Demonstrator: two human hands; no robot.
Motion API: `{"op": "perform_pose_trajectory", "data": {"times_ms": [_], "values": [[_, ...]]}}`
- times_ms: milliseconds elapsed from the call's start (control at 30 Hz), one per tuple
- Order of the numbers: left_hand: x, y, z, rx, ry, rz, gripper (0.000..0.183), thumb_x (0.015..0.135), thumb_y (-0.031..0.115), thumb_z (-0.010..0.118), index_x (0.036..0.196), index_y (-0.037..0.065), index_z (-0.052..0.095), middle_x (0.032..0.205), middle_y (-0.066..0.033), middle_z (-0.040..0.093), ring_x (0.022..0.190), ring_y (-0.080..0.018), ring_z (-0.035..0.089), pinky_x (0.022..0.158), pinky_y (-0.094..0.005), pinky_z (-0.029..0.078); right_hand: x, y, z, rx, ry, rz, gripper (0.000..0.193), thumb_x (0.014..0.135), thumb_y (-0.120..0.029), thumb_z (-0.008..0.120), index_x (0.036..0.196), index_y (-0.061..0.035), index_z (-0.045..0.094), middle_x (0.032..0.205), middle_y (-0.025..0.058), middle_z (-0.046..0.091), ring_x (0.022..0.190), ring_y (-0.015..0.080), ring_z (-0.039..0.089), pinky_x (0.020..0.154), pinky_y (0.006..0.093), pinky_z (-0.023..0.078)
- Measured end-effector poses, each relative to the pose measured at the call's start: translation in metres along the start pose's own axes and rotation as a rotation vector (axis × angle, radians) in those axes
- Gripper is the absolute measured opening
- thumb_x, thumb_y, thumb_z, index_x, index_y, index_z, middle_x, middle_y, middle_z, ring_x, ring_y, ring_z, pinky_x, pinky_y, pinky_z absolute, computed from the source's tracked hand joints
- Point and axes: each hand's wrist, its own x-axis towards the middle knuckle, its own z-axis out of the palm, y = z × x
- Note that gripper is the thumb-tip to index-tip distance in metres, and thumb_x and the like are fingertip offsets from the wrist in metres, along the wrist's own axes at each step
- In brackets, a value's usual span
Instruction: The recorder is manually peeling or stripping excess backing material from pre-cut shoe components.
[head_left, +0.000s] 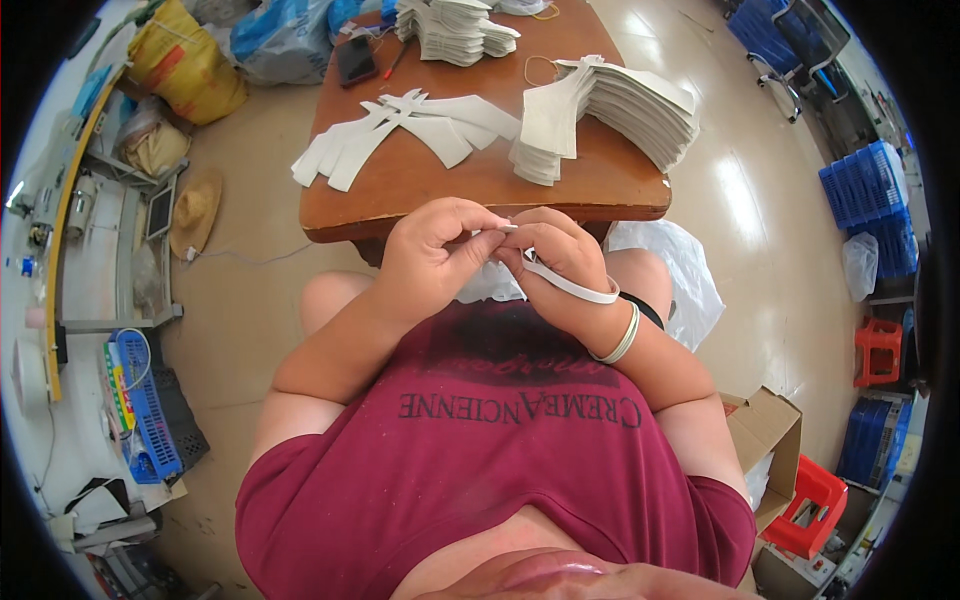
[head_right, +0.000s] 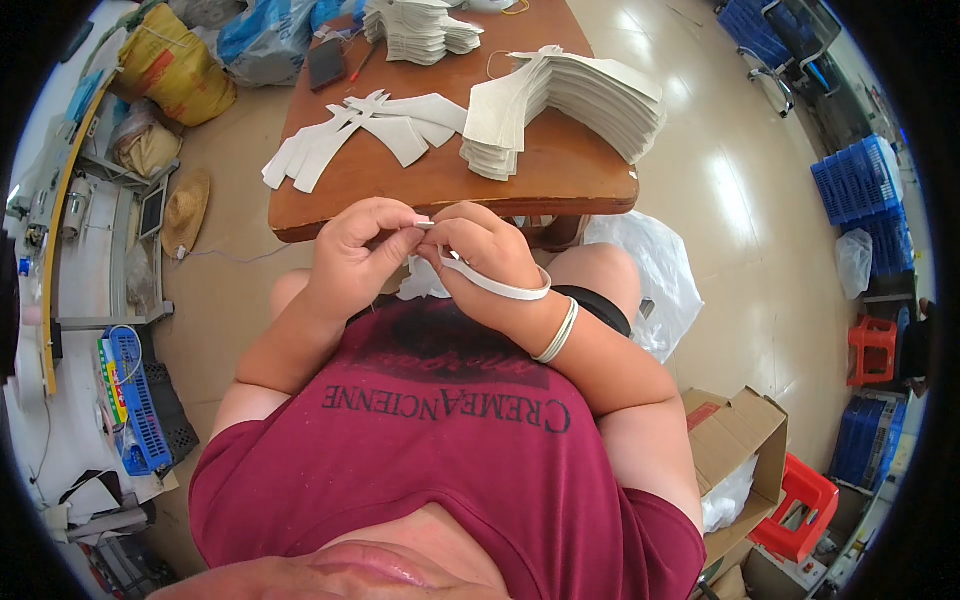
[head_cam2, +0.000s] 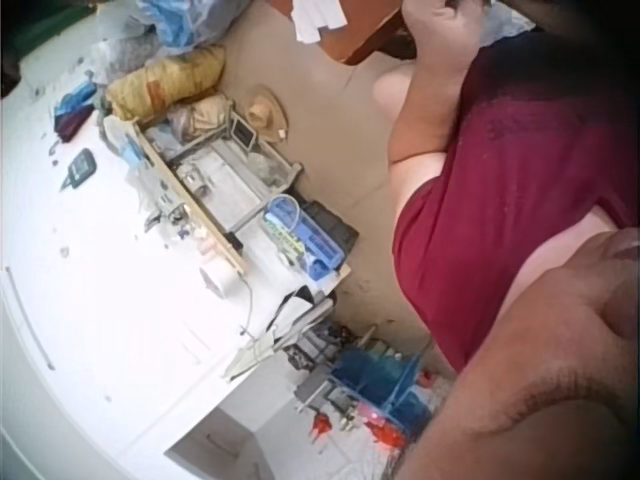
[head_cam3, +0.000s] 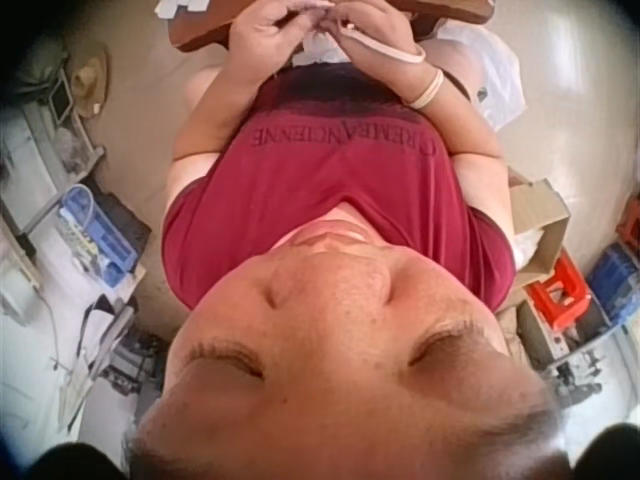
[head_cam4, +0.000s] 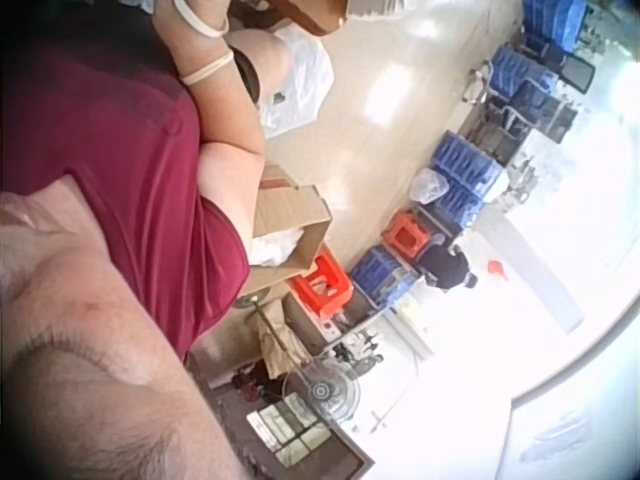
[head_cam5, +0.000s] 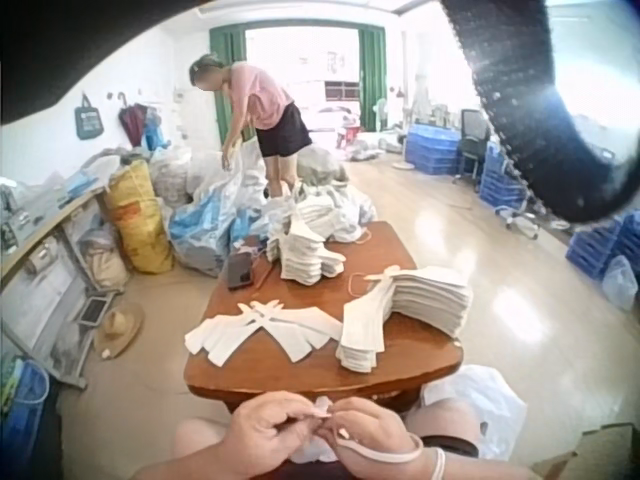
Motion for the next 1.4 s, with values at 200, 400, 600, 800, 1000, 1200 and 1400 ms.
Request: {"op": "perform_pose_trajectory", "data": {"times_ms": [200, 400, 600, 800, 1000, 1200, 1400], "values": [[0.004, 0.001, -0.003, 0.215, 0.051, 0.087, 0.016, 0.085, -0.001, 0.069, 0.102, 0.001, 0.07, 0.088, -0.0073, 0.066, 0.076, -0.0156, 0.064, 0.066, -0.0273, 0.051, 0.0, -0.007, -0.006, -0.136, 0.006, -0.113, 0.024, 0.072, 0.006, 0.074, 0.093, -0.0029, 0.066, 0.095, 0.0108, 0.06, 0.076, 0.0242, 0.061, 0.064, 0.0325, 0.051], [0.004, 0.005, -0.004, 0.429, 0.037, 0.265, 0.022, 0.08, -0.001, 0.071, 0.1, 0.005, 0.072, 0.086, -0.0085, 0.066, 0.073, -0.0232, 0.064, 0.064, -0.0316, 0.051, 0.001, -0.006, -0.01, -0.305, 0.055, -0.222, 0.029, 0.069, 0.008, 0.076, 0.095, -0.0037, 0.069, 0.095, 0.0097, 0.057, 0.074, 0.02, 0.059, 0.061, 0.0311, 0.049], [0.004, 0.009, -0.004, 0.476, 0.017, 0.403, 0.025, 0.075, 0.0, 0.073, 0.098, 0.007, 0.072, 0.09, -0.0063, 0.066, 0.075, -0.0249, 0.063, 0.064, -0.0341, 0.052, -0.003, -0.009, -0.014, -0.402, 0.103, -0.282, 0.039, 0.059, 0.002, 0.074, 0.096, -0.0073, 0.072, 0.097, 0.0106, 0.059, 0.076, 0.0237, 0.058, 0.066, 0.0353, 0.048], [0.003, 0.011, -0.015, 0.595, -0.083, 0.53, 0.031, 0.069, 0.002, 0.07, 0.099, 0.008, 0.071, 0.093, -0.0019, 0.066, 0.074, -0.021, 0.061, 0.064, -0.033, 0.051, -0.008, -0.008, -0.008, -0.449, 0.25, -0.262, 0.038, 0.059, -0.003, 0.084, 0.094, -0.0136, 0.077, 0.118, 0.0129, 0.055, 0.08, 0.0222, 0.057, 0.065, 0.0308, 0.05], [0.003, 0.015, -0.015, 0.67, -0.16, 0.525, 0.028, 0.069, 0.002, 0.069, 0.096, 0.007, 0.07, 0.09, -0.0024, 0.065, 0.074, -0.022, 0.062, 0.064, -0.0339, 0.051, -0.003, -0.015, -0.009, -0.506, 0.184, -0.135, 0.039, 0.059, -0.005, 0.085, 0.096, -0.0147, 0.078, 0.12, 0.0133, 0.054, 0.081, 0.0212, 0.057, 0.067, 0.0312, 0.05], [0.002, 0.007, -0.009, 0.419, -0.023, 0.387, 0.019, 0.074, -0.002, 0.07, 0.092, 0.005, 0.068, 0.088, -0.0091, 0.064, 0.073, -0.0276, 0.063, 0.062, -0.0369, 0.052, 0.005, -0.026, -0.014, -0.537, 0.224, -0.095, 0.056, 0.062, -0.007, 0.086, 0.115, -0.0055, 0.068, 0.119, 0.014, 0.054, 0.082, 0.0224, 0.058, 0.074, 0.0325, 0.051], [-0.003, 0.006, -0.002, 0.299, -0.015, 0.248, 0.015, 0.079, -0.001, 0.071, 0.093, 0.004, 0.068, 0.084, -0.011, 0.064, 0.071, -0.0272, 0.063, 0.061, -0.0335, 0.052, 0.003, -0.013, -0.019, -0.404, 0.095, -0.219, 0.046, 0.061, 0.002, 0.078, 0.105, -0.0029, 0.067, 0.1, 0.0094, 0.058, 0.08, 0.024, 0.058, 0.073, 0.0356, 0.05]]}}
